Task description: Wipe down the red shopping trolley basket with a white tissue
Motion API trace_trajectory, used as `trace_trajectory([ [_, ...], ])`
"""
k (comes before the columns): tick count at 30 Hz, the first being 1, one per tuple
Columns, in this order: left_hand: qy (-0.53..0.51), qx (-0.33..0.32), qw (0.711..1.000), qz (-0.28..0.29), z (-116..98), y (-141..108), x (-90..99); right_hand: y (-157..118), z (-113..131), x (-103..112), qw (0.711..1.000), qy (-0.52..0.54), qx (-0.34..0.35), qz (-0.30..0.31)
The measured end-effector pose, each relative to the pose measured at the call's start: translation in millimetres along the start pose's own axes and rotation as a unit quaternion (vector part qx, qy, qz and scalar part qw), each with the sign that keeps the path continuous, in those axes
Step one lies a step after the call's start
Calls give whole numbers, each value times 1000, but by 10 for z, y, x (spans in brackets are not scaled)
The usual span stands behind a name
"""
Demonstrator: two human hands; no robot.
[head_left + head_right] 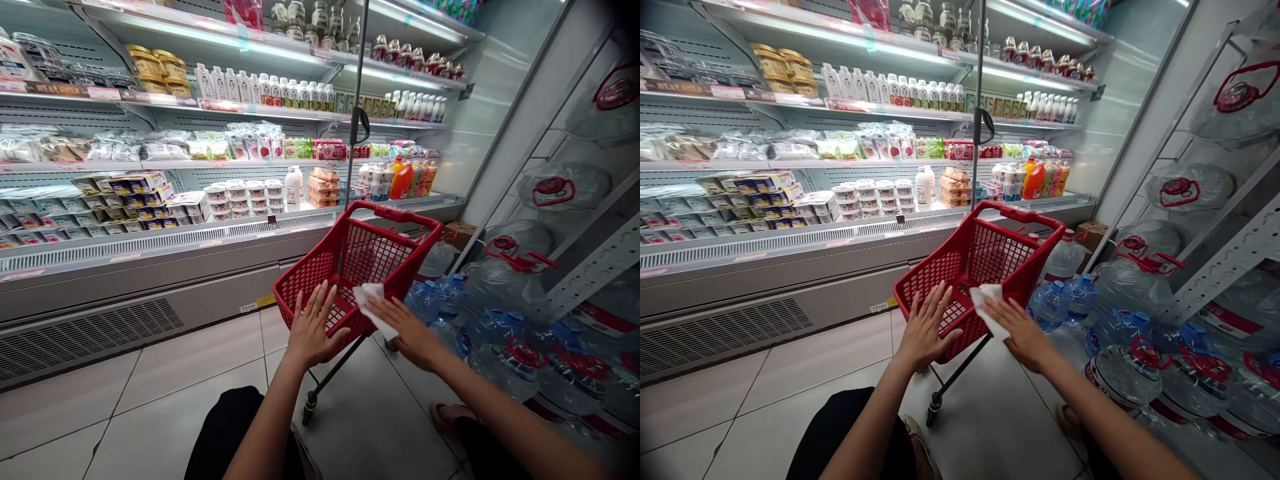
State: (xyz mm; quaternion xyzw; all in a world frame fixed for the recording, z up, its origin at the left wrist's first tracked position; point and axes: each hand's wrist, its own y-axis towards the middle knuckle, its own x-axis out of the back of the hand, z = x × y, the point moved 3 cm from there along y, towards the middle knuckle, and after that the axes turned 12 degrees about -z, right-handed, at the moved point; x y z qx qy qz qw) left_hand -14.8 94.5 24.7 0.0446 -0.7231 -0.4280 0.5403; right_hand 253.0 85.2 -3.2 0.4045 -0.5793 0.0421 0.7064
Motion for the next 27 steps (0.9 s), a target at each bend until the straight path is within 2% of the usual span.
trace_trajectory([
  [4, 5, -6, 1000, -5, -64, -20, -43, 86, -571, 26, 991, -66, -106, -45],
  [7, 4, -9, 1000, -17, -228, -14, -79, 253, -691, -25, 981, -77, -164, -66],
  [10, -8, -18, 999, -27, -433, -5, -116, 387, -556, -114, 978, -57, -188, -74],
  [13, -29, -41, 998, -28, -616, -8, -131, 400, -256, -175, 983, -7, -169, -66],
  [17, -53, -83, 995, -16, -746, -15, -83, 212, 239, -126, 992, 58, -110, -35],
  [20, -71, -122, 990, 5, -746, -12, -31, 8, 502, -29, 995, 77, -62, 9],
  [23, -75, -142, 987, 22, -629, 3, -5, -117, 508, 68, 995, 82, -31, 46],
  [25, -64, -133, 989, 27, -479, 15, -5, -119, 356, 115, 995, 79, -36, 50],
  [27, -50, -113, 992, 31, -296, 24, -15, -66, 122, 137, 994, 71, -69, 40],
])
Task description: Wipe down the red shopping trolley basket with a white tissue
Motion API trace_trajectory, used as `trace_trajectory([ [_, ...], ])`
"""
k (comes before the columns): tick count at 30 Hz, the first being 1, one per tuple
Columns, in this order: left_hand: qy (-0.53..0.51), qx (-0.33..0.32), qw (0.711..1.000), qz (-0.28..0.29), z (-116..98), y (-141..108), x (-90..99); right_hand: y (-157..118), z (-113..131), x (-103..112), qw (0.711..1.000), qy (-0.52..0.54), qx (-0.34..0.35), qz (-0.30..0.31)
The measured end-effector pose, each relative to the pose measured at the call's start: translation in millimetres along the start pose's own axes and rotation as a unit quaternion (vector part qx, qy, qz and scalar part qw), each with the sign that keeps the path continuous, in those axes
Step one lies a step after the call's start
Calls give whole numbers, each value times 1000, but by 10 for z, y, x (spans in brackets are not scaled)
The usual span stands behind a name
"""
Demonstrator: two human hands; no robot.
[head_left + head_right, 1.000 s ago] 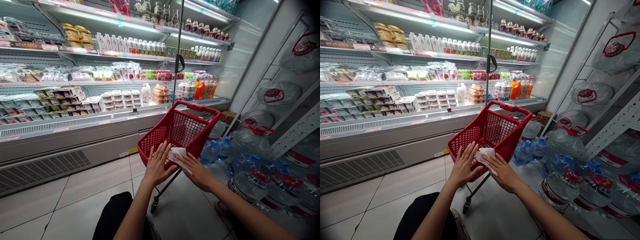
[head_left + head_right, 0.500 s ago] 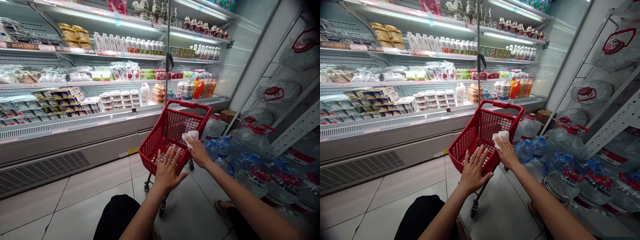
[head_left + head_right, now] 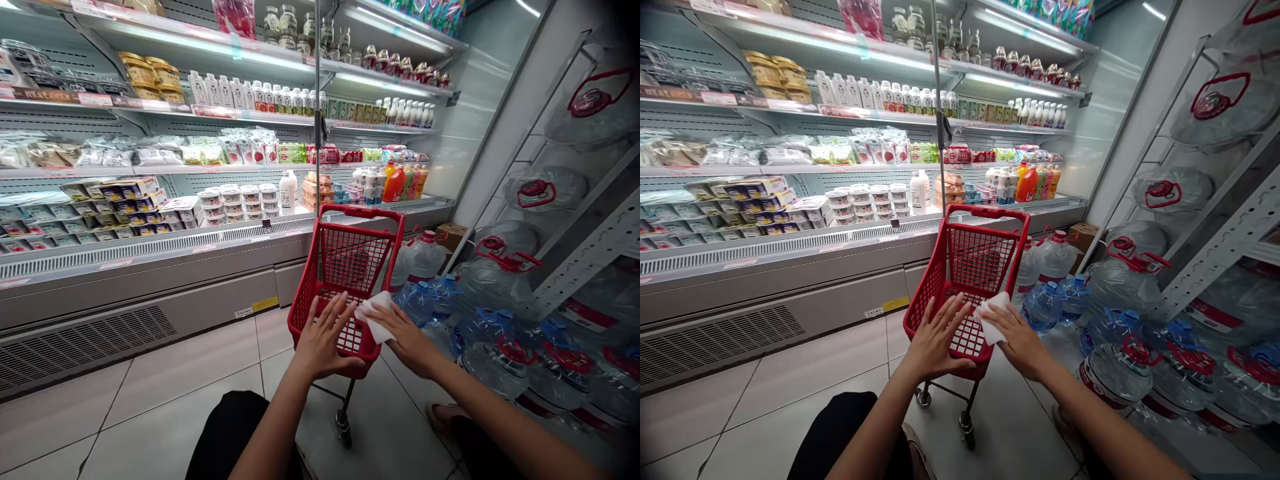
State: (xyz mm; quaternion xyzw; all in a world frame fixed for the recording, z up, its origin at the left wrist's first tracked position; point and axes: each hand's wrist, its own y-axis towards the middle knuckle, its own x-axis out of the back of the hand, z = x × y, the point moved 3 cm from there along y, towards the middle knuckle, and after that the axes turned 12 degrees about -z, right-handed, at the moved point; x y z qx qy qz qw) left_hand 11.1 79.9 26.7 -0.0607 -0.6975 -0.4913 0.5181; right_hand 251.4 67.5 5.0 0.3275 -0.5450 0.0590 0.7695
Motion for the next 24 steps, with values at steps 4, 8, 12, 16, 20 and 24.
trace_trajectory([
  [4, 13, 63, 998, 10, 296, -57, -26, 215, -439, 46, 995, -19, -94, -31],
  [8, 14, 107, 994, 5, 343, -36, -142, 244, -560, -9, 989, -21, -138, -56],
  [12, 25, 127, 991, -27, 237, 8, -261, -97, -251, -106, 991, -33, -92, -87],
  [16, 26, 124, 991, -29, 76, -6, -329, -478, 171, -167, 989, -72, -63, -109],
  [20, 2, 101, 995, -8, -140, -16, -353, -402, 404, -278, 987, -100, -53, -114],
  [24, -48, 67, 997, 8, -284, 26, -330, -60, 538, -528, 989, -94, -36, -106],
])
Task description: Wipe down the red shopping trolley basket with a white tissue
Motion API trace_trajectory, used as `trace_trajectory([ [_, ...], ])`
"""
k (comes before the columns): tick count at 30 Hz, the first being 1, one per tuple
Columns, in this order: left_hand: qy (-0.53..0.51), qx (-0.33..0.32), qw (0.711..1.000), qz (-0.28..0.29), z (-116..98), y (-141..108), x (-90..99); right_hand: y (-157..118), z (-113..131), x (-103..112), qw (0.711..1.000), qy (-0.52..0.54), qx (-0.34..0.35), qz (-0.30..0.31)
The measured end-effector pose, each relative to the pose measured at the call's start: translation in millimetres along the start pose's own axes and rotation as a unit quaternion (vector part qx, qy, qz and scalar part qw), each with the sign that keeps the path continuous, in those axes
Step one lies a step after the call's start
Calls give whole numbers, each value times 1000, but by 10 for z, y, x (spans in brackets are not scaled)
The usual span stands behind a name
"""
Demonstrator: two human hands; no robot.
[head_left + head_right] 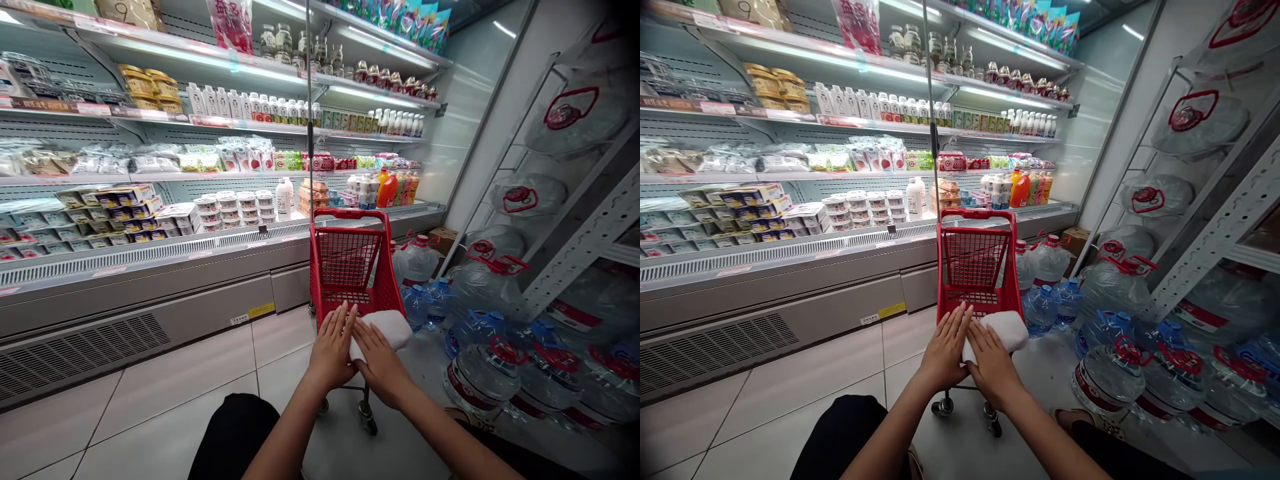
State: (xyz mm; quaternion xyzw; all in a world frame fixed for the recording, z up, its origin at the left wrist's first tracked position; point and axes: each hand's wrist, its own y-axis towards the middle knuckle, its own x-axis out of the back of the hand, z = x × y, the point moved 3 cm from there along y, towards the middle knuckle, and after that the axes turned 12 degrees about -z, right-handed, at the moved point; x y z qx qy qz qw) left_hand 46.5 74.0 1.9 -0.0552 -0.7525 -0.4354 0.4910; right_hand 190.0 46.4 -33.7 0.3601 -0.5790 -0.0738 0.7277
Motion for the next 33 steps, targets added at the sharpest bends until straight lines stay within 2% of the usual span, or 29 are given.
trace_trajectory([
  [3, -38, -22, 999, 6, 58, 40, 54, 76, 107, -113, 1000, 9, -4, 0],
  [5, -37, -28, 999, 8, 174, 60, 97, 28, 113, -66, 1000, 19, 5, -6],
  [7, -10, -30, 999, 12, 299, 68, 128, -80, 31, 54, 1000, 27, 14, -7],
  [10, 26, -32, 999, 19, 388, 67, 127, -281, -260, 260, 1000, 18, 1, -2],
  [13, 32, -40, 999, 17, 313, 64, 76, -436, -639, 397, 999, -9, -40, -19],
  [16, 30, -49, 998, 3, 163, 56, 16, -489, -948, 440, 994, -36, -90, -48],
  [26, 8, -75, 997, 14, -233, 3, -34, -446, -1502, 338, 985, -87, -137, -55],
  [29, -3, -80, 997, 15, -284, -10, -28, -426, -1470, 300, 981, -92, -148, -86],
  [33, -35, -85, 996, 22, -323, -19, 3, -351, -1037, 177, 987, -69, -112, -93],
])
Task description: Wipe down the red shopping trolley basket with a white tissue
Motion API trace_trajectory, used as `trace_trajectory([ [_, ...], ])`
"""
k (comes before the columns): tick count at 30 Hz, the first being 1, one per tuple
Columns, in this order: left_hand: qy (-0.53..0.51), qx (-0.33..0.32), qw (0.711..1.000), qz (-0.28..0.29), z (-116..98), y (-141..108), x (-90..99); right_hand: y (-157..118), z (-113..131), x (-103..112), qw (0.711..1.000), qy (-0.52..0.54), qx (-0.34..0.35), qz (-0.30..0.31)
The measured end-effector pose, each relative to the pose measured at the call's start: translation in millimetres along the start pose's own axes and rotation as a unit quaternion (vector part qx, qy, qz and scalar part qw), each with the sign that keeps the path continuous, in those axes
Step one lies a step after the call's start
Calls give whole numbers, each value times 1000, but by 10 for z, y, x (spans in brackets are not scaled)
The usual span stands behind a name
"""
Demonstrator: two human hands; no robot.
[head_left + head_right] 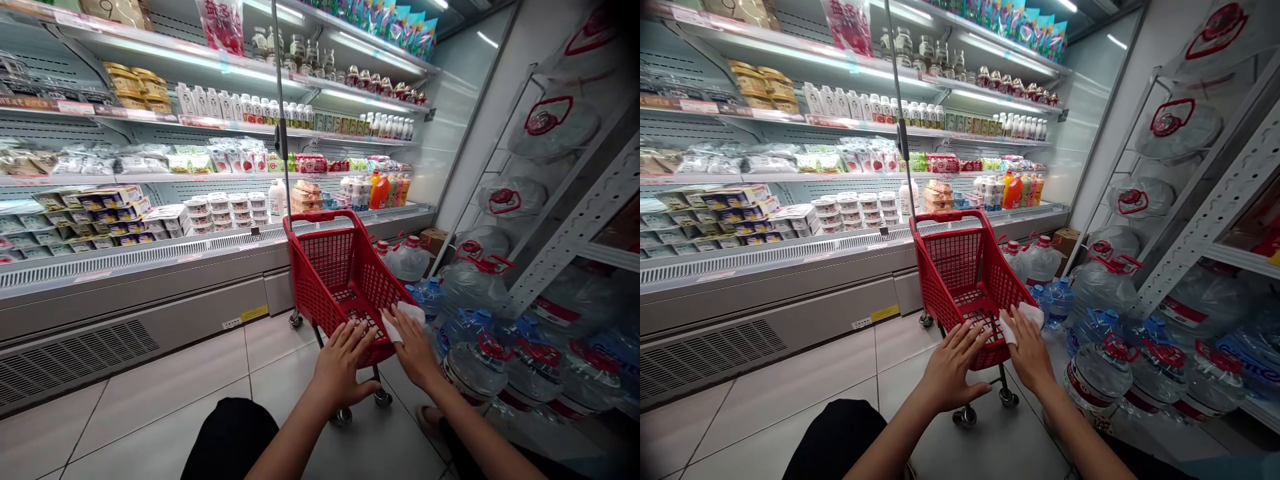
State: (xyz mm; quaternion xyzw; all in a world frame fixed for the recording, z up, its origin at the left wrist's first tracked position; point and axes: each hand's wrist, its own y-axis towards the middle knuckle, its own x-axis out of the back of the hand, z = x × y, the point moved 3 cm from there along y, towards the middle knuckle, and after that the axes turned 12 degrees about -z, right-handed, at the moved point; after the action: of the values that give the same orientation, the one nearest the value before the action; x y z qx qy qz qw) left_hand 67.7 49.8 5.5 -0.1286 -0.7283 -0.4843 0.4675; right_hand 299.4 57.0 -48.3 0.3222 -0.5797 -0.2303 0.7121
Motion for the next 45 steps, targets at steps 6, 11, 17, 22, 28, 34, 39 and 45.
trace_trajectory([
  [6, -48, -3, 999, -2, -23, 16, 49, -168, 660, -240, 998, 52, 22, -34],
  [11, -22, -26, 999, -7, 67, 36, 25, -200, 614, -126, 997, 67, 37, -22],
  [17, 60, 28, 996, -61, 413, 182, -21, -130, 423, 264, 994, 90, 54, 35],
  [22, 91, 112, 983, -111, 696, 264, 25, -255, 110, 385, 998, 55, 24, 31],
  [28, 103, 82, 983, -127, 383, 298, -70, -246, 20, 372, 998, -26, -64, 8],
  [34, 97, 40, 987, -125, 143, 331, -30, 212, 619, 91, 998, -65, 16, -14],
  [39, 107, 15, 987, -115, 193, 312, 90, 390, 900, -91, 997, -63, 30, -39],
  [45, 151, 69, 976, -143, 527, 266, 199, 170, 591, 231, 996, -21, 83, 15],
])
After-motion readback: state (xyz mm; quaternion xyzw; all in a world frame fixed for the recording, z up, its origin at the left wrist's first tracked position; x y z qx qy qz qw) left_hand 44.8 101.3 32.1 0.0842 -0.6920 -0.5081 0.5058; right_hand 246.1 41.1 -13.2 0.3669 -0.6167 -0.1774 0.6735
